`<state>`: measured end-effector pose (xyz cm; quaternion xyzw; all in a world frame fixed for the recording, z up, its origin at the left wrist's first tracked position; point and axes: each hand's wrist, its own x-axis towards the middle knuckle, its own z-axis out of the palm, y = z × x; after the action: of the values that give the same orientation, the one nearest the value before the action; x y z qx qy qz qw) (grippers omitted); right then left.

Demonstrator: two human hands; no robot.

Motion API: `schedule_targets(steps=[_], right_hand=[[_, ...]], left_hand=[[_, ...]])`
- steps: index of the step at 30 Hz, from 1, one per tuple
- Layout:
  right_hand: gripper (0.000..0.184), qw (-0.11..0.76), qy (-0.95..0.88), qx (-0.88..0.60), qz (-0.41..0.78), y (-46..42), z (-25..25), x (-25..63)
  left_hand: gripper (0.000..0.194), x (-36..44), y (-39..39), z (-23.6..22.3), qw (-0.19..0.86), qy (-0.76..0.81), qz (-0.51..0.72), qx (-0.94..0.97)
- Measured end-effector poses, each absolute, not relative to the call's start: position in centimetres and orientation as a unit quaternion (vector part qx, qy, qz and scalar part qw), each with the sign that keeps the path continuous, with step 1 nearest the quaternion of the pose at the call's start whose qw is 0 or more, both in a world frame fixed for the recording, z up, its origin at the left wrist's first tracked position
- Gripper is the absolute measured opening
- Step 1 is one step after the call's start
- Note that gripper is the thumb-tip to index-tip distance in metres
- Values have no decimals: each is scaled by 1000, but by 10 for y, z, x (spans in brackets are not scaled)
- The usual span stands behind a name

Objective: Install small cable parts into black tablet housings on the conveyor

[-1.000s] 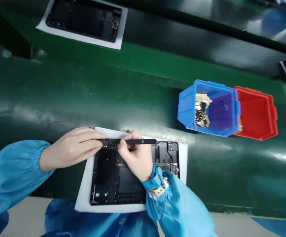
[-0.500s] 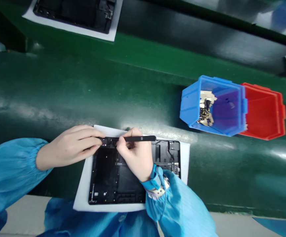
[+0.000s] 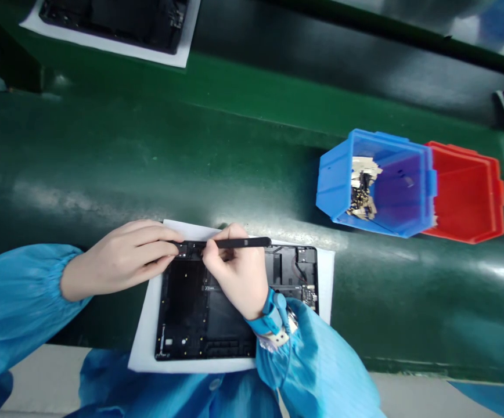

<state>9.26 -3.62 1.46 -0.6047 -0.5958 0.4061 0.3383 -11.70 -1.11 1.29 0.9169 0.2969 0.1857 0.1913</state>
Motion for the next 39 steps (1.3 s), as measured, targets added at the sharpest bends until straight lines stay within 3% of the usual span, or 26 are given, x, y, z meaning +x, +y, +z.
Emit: schedule_targets(steps=[9, 26, 39], right_hand=[[11, 335, -596, -606, 406, -36, 14, 92], [12, 325, -611, -610, 387, -39, 17, 93], [14, 361, -578, -619, 391, -42, 14, 99]], left_hand=[[15, -116, -11, 13, 173, 293, 173, 924], [27, -106, -19, 20, 43, 264, 92, 959], [27, -106, -19, 16, 50, 273, 110, 954]])
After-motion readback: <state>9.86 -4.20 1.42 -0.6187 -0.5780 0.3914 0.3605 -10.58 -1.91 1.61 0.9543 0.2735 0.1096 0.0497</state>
